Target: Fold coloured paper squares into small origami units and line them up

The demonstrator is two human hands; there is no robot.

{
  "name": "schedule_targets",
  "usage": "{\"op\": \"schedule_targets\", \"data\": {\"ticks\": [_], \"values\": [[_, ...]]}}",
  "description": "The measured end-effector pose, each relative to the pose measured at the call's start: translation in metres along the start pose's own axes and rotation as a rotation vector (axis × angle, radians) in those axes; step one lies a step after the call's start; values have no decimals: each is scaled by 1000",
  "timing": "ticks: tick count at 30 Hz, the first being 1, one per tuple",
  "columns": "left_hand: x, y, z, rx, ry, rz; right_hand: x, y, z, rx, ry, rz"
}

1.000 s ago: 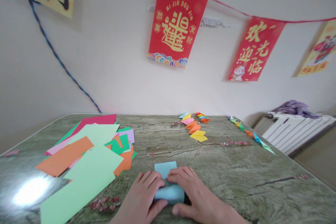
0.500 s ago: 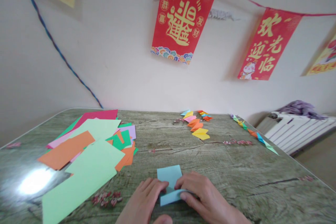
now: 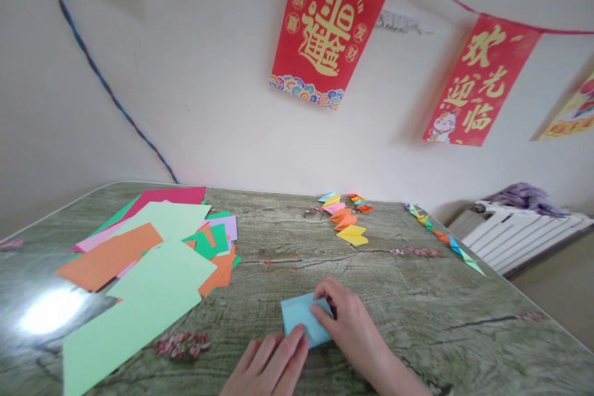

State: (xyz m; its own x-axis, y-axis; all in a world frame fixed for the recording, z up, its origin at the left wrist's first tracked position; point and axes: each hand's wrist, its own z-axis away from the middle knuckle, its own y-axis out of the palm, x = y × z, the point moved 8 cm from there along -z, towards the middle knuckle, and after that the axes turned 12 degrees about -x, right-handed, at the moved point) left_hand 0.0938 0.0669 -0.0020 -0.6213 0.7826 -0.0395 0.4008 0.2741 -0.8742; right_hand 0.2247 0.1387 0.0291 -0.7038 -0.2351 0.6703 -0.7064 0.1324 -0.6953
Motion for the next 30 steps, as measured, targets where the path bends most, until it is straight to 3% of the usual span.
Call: {"op": "schedule_targets", "data": {"ticks": [5,14,30], "values": [[0,-3,-7,52,28,-29,-4,-1,-6,-5,2,25],[-3,-2,-1,-40,87,-211,-3,9,-19,61,-9,138],[-2,-7,-10,-17,54,-162,-4,20,-18,35,-63,244]]}}
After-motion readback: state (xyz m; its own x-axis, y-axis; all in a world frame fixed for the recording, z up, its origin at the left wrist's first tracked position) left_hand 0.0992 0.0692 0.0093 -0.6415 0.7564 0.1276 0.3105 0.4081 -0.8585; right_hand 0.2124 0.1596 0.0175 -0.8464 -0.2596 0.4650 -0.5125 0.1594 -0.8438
